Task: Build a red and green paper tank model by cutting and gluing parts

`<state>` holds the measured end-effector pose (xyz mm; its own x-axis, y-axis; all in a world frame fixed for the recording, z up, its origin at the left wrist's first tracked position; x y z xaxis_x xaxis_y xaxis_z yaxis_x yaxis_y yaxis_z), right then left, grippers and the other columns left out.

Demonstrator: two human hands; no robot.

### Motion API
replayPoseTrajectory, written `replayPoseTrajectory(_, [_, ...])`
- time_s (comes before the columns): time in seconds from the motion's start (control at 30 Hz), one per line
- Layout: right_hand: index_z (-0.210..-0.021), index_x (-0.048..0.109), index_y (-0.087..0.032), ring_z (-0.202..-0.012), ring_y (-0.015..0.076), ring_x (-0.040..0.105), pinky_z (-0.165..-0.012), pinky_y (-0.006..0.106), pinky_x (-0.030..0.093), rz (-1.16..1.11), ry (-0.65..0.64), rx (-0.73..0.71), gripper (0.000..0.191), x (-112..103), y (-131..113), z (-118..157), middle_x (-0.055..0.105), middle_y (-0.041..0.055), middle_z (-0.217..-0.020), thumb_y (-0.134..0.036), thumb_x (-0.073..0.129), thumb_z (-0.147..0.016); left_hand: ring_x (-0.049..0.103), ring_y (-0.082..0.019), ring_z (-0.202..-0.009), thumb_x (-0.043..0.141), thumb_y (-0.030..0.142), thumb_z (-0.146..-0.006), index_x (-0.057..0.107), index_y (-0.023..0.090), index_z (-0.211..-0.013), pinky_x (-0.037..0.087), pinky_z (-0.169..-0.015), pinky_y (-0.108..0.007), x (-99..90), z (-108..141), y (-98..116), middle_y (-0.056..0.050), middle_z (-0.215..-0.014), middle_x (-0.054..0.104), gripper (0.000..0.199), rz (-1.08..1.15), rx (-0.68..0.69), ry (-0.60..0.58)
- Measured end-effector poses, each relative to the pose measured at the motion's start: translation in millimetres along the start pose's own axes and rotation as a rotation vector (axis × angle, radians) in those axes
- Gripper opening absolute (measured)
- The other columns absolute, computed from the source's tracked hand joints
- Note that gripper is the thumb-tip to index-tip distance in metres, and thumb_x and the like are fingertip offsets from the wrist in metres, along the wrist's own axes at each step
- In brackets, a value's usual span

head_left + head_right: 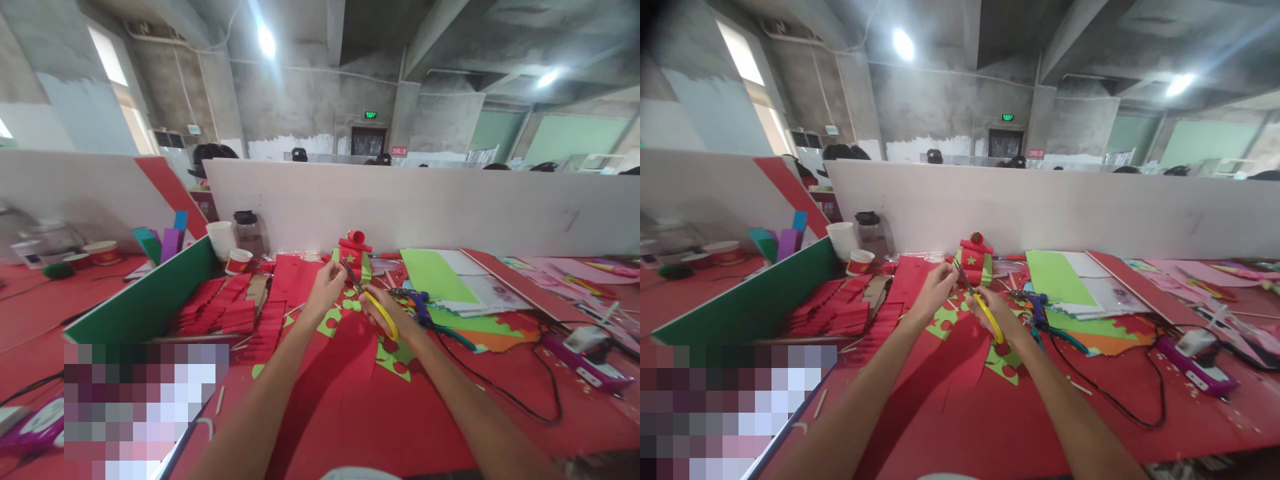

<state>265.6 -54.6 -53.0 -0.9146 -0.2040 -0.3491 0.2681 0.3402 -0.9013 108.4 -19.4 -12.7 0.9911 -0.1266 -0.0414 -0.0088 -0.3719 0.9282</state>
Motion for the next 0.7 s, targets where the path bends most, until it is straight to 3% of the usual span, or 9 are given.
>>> replayPoseTrajectory(0.7, [-0.084,0.045,-0.023,-0.041,0.0088,0.041,-0.036,0.02,0.033,-0.021,0.041,-0.015,0.039,5.9,-9.8,3.6,0.044,-0.0052,-0.06,-0.061,0.05,-0.089,0.049,-0.009,-0.05,0.054,0.03,-0.076,0.046,0.019,-0.072,0.037,-0.052,-0.021,-0.6,-1.1,-1.1,0.006,-0.056,0.049,0.014,0.03,-0.019,-0.021])
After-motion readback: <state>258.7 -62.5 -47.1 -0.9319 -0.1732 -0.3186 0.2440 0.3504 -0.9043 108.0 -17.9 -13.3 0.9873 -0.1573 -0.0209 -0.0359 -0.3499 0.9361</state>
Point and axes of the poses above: each hand's wrist, its own z-axis away from the middle knuckle, its own x-axis out of the palm, y = z × x, the point moved 2 cm from there along -z, towards the middle knuckle
